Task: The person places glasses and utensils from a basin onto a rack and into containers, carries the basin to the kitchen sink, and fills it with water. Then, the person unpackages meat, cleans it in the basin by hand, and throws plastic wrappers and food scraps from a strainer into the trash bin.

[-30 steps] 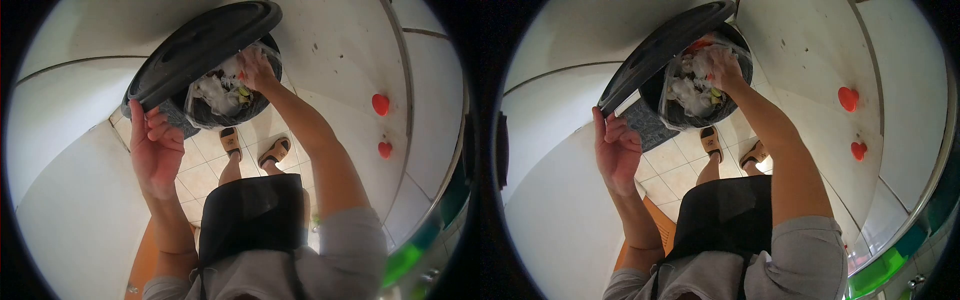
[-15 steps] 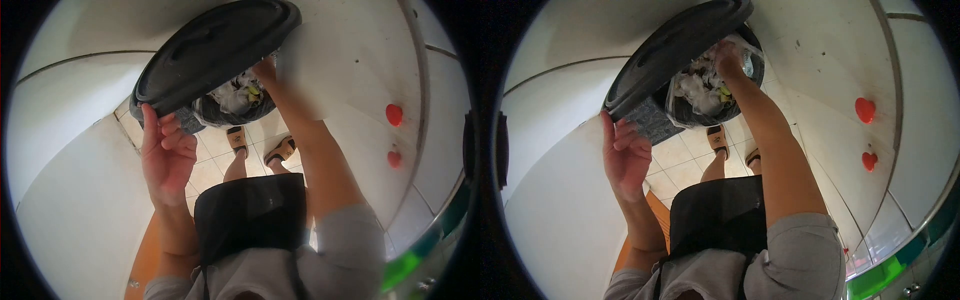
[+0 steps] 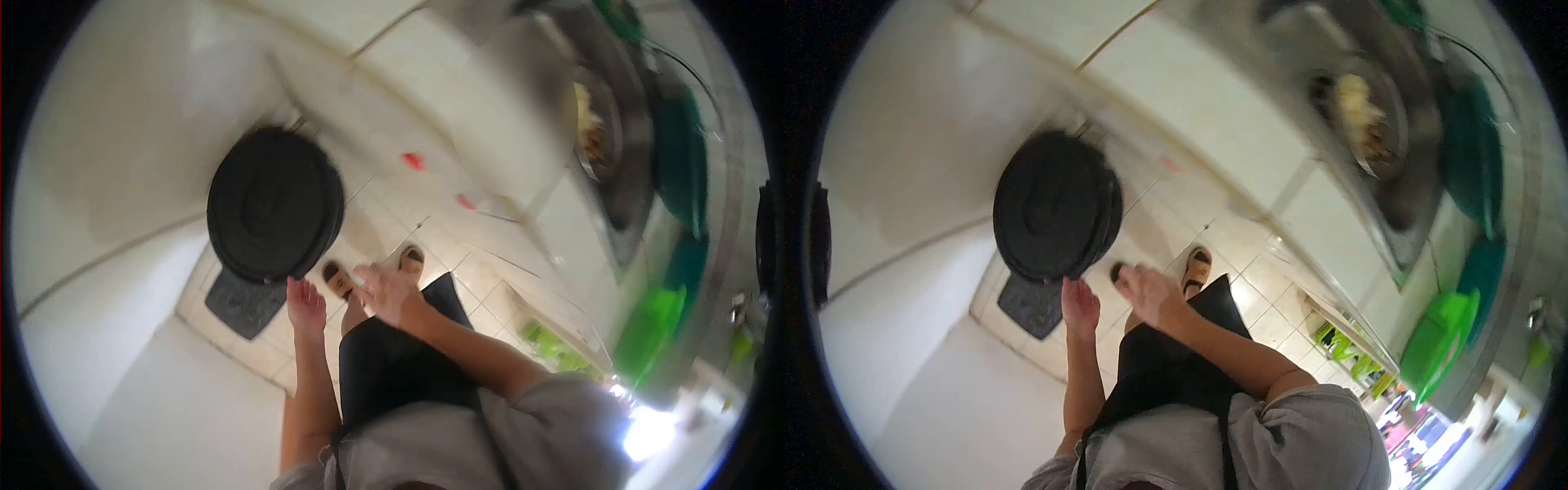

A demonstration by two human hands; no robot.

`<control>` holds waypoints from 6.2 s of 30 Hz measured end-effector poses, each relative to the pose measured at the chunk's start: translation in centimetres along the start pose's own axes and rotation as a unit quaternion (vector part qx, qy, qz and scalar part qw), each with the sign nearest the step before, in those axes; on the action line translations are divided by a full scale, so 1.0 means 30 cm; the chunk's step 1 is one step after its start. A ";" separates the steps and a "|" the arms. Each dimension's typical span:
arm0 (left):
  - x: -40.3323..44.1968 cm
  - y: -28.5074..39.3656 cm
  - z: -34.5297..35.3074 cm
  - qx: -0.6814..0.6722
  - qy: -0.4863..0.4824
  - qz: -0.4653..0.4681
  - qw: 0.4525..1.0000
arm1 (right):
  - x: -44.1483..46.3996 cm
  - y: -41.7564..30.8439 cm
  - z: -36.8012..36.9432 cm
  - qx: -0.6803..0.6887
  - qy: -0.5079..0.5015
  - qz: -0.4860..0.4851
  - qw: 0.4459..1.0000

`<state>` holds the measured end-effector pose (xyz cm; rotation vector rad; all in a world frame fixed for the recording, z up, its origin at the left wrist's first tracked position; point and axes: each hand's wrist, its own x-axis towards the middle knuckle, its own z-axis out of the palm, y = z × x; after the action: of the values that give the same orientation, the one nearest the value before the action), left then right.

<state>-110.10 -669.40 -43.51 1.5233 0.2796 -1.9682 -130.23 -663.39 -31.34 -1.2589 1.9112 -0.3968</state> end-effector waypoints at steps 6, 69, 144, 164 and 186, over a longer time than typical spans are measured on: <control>-0.192 -0.069 0.121 0.157 0.004 0.113 0.981 | -0.317 -0.119 -0.558 0.137 0.068 -0.064 0.986; -1.034 -0.956 2.393 0.523 -0.732 0.421 0.112 | 0.067 0.671 -1.730 0.797 0.406 -0.043 0.446; -1.044 -1.428 2.221 0.672 -0.599 0.429 -0.068 | -0.826 0.953 -2.189 -0.228 0.182 0.350 0.890; -0.900 -1.360 2.031 0.605 -0.512 0.389 0.470 | -0.559 1.022 -2.090 -0.136 0.208 0.292 0.924; -0.917 -1.346 2.055 0.611 -0.492 0.404 0.470 | -0.565 0.971 -1.848 -0.171 0.174 0.189 0.951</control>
<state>-179.23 -660.42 -7.05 0.3975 -2.2829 -1.6504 -187.23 -644.10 -7.07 -1.0417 2.5498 -0.0885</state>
